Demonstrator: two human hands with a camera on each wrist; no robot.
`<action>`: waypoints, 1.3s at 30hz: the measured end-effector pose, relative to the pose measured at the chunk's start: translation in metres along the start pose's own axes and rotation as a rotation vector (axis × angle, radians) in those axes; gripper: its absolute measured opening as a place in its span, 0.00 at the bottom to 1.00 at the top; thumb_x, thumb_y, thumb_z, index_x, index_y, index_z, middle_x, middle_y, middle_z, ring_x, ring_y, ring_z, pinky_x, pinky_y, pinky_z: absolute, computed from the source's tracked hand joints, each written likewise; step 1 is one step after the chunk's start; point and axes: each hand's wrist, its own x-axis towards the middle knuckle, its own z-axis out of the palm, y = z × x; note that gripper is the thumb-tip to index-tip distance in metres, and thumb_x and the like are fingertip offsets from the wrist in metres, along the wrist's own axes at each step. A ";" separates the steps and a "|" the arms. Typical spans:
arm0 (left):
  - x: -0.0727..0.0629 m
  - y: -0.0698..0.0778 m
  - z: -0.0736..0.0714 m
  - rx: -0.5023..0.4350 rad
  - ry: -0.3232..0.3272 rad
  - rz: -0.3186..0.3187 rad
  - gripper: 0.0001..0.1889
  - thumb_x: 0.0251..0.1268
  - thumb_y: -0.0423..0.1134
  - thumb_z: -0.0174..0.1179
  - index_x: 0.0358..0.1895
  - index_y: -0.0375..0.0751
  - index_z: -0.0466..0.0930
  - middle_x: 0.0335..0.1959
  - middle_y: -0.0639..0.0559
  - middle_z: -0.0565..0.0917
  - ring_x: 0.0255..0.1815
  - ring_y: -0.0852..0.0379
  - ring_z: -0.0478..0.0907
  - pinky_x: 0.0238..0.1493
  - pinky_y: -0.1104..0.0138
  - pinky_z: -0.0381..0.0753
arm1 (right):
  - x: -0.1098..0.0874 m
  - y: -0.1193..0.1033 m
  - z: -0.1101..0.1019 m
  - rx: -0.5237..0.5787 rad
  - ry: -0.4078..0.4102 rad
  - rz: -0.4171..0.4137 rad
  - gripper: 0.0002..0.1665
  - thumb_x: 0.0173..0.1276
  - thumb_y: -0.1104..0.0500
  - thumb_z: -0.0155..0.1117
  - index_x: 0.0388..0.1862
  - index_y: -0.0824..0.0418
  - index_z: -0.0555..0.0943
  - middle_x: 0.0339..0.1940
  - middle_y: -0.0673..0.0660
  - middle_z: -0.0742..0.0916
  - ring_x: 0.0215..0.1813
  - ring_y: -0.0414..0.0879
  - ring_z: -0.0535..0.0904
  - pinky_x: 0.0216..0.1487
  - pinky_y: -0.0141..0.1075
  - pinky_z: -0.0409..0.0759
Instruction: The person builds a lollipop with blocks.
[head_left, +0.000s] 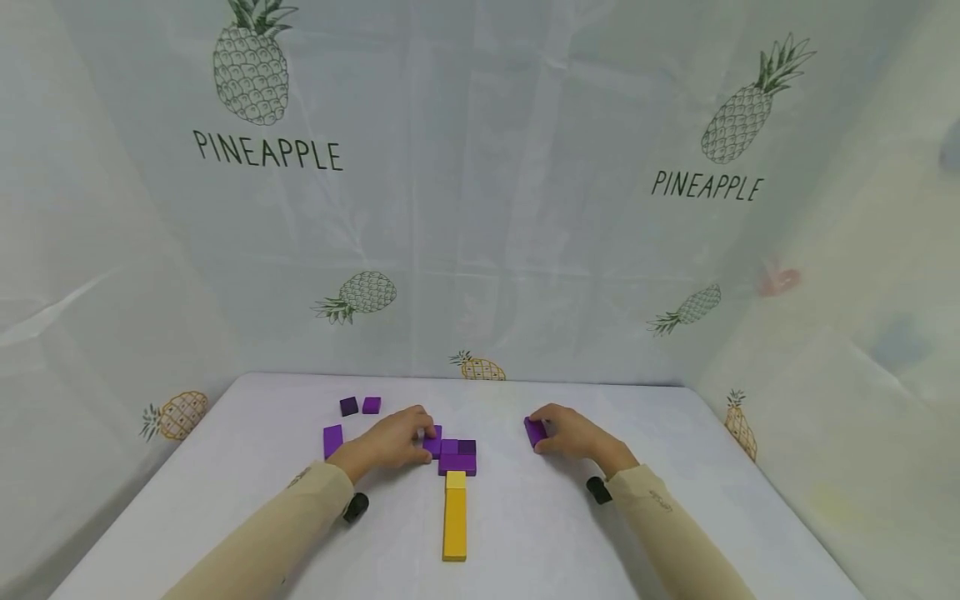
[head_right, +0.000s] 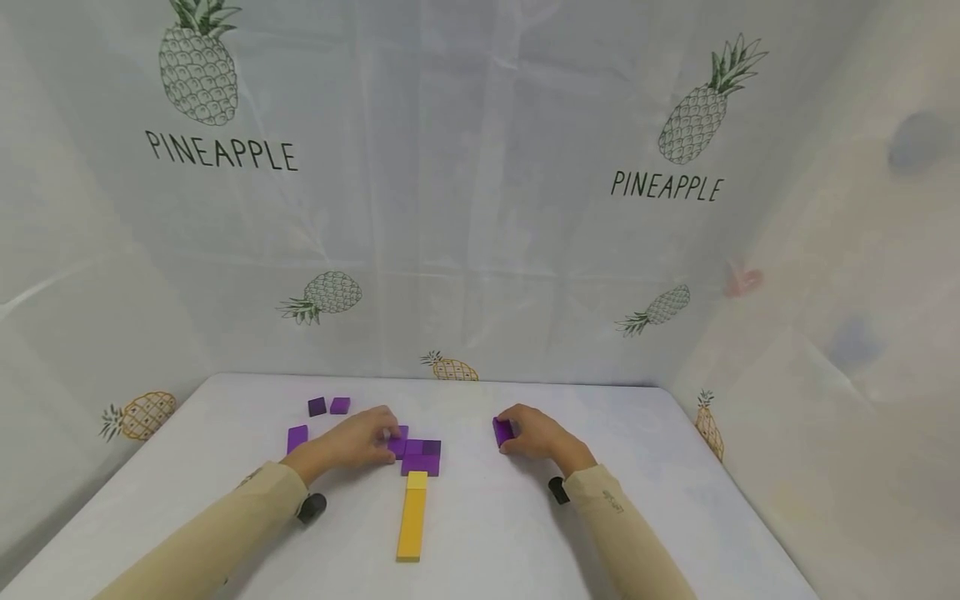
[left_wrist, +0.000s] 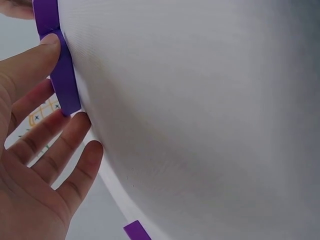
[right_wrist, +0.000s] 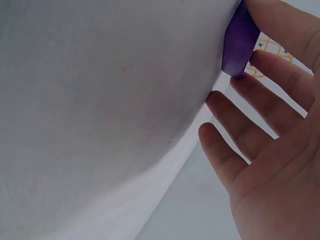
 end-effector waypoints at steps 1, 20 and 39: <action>0.000 0.000 0.000 -0.002 -0.002 0.001 0.14 0.53 0.44 0.71 0.42 0.49 0.80 0.40 0.58 0.73 0.40 0.56 0.72 0.45 0.60 0.74 | -0.001 -0.001 0.000 -0.002 -0.003 0.000 0.32 0.56 0.57 0.74 0.60 0.61 0.76 0.60 0.59 0.78 0.62 0.55 0.72 0.62 0.50 0.69; 0.002 -0.001 0.000 0.002 0.005 0.010 0.13 0.53 0.44 0.71 0.40 0.50 0.79 0.39 0.58 0.73 0.40 0.55 0.72 0.46 0.60 0.75 | 0.004 -0.025 0.016 -0.012 -0.029 -0.115 0.29 0.57 0.55 0.73 0.57 0.61 0.79 0.54 0.55 0.81 0.57 0.51 0.75 0.60 0.48 0.72; 0.000 0.002 0.000 0.002 0.012 0.007 0.14 0.53 0.43 0.71 0.41 0.48 0.79 0.40 0.57 0.73 0.38 0.56 0.71 0.44 0.60 0.74 | 0.020 -0.060 0.034 -0.051 -0.042 -0.132 0.29 0.56 0.52 0.74 0.56 0.60 0.79 0.52 0.52 0.83 0.53 0.45 0.76 0.60 0.43 0.73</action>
